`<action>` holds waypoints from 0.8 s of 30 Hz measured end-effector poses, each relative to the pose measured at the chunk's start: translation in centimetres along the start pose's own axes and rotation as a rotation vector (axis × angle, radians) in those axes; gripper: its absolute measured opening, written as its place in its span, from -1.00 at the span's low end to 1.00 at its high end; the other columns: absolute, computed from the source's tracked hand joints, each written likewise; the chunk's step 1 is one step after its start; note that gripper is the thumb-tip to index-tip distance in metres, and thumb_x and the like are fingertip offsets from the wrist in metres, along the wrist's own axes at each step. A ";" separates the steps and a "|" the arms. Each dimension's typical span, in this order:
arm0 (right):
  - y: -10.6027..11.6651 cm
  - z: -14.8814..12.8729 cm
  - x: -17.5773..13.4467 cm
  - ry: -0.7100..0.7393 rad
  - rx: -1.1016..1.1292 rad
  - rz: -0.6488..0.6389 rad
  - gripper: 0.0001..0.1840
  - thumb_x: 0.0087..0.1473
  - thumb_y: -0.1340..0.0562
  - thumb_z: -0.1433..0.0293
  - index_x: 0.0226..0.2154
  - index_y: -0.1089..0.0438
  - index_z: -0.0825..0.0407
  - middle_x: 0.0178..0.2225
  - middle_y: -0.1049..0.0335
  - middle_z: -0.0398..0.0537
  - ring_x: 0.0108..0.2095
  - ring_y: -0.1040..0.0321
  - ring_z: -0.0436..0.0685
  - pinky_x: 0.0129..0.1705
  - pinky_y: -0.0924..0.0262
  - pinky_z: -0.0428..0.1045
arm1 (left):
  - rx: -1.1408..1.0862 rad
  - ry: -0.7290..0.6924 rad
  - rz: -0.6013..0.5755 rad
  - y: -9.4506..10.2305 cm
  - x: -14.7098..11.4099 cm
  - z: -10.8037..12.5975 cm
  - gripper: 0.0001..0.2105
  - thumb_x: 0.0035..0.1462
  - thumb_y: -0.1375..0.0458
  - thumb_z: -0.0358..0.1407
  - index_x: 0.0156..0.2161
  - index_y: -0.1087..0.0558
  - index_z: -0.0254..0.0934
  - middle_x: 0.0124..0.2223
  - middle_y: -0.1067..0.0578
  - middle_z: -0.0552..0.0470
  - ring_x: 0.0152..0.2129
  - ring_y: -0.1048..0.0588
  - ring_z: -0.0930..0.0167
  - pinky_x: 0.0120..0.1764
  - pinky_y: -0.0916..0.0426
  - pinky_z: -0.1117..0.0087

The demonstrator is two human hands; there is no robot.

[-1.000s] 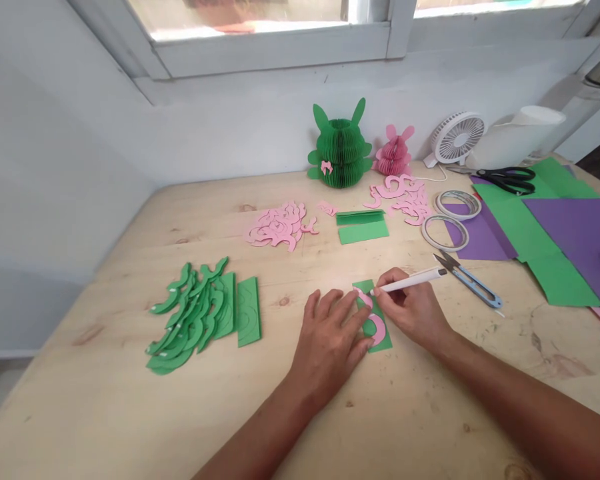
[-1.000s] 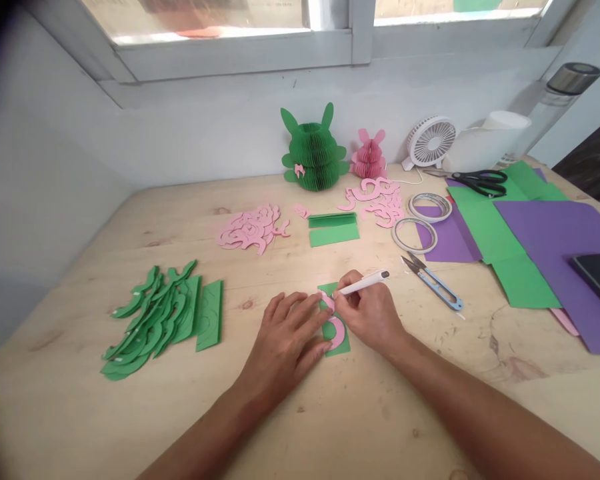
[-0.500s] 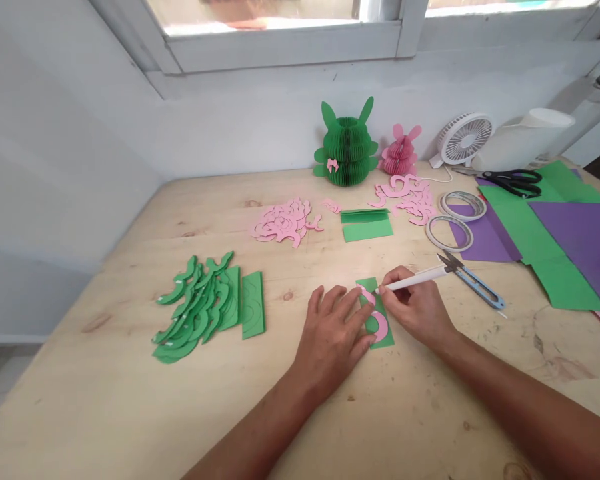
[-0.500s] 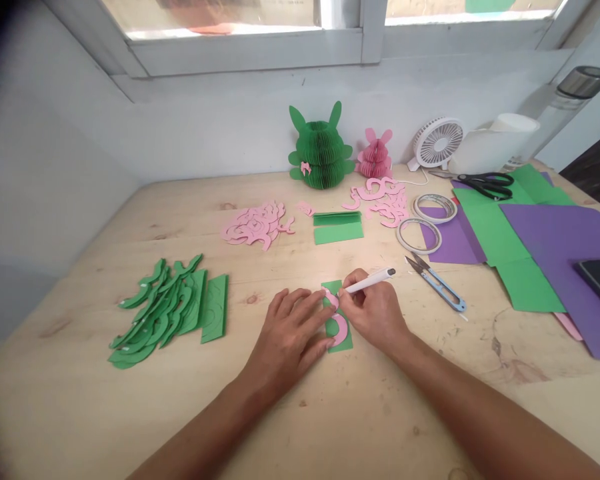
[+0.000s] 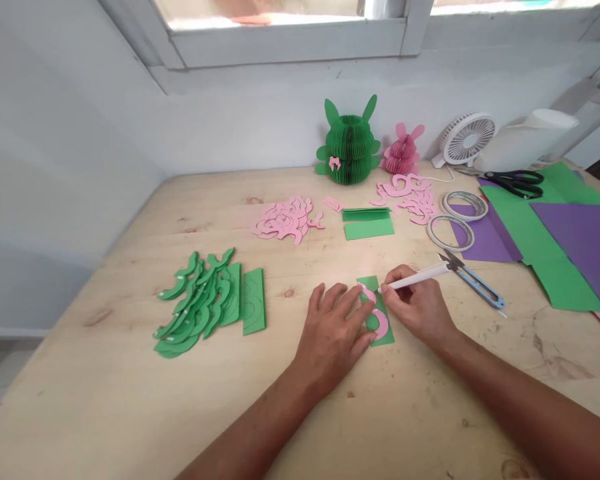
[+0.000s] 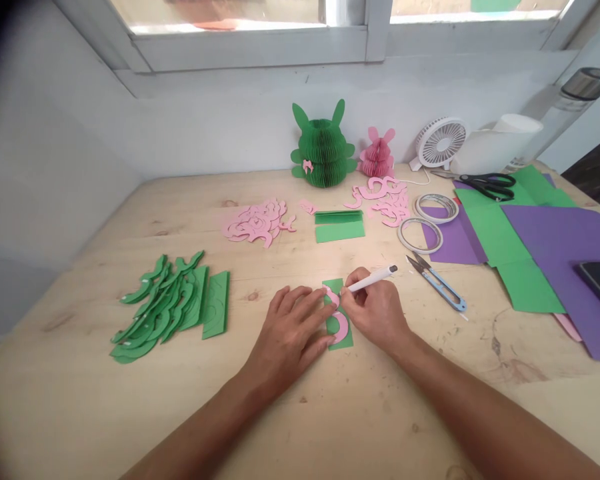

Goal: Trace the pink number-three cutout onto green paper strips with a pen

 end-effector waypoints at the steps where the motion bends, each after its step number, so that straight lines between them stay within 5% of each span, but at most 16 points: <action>1: 0.0 0.0 0.0 0.003 -0.002 0.002 -0.94 -0.04 -0.17 0.37 -0.49 -0.28 0.01 -0.57 -0.27 -0.18 -0.60 -0.13 -0.02 -0.56 -0.02 -0.11 | -0.001 0.001 0.000 0.0 0.0 0.0 -0.67 0.14 -0.18 -0.27 0.04 -0.37 -0.13 0.15 -0.37 0.01 0.04 -0.29 0.16 0.13 -0.07 -0.10; 24: 0.2 -0.3 -0.2 -0.009 -0.009 0.015 -0.93 -0.07 -0.16 0.39 -0.53 -0.25 0.00 -0.69 -0.16 -0.26 -0.66 -0.10 -0.03 -0.61 0.01 -0.12 | 0.004 0.005 -0.006 0.1 -0.1 0.1 -0.69 0.15 -0.17 -0.28 0.02 -0.38 -0.13 0.16 -0.36 0.01 0.05 -0.28 0.17 0.14 -0.06 -0.08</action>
Point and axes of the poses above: each hand's wrist, its own x-axis towards the middle knuckle, its own y-axis out of the back of the hand, z = x × y, the point moved 4 cm from there along x, towards the middle knuckle
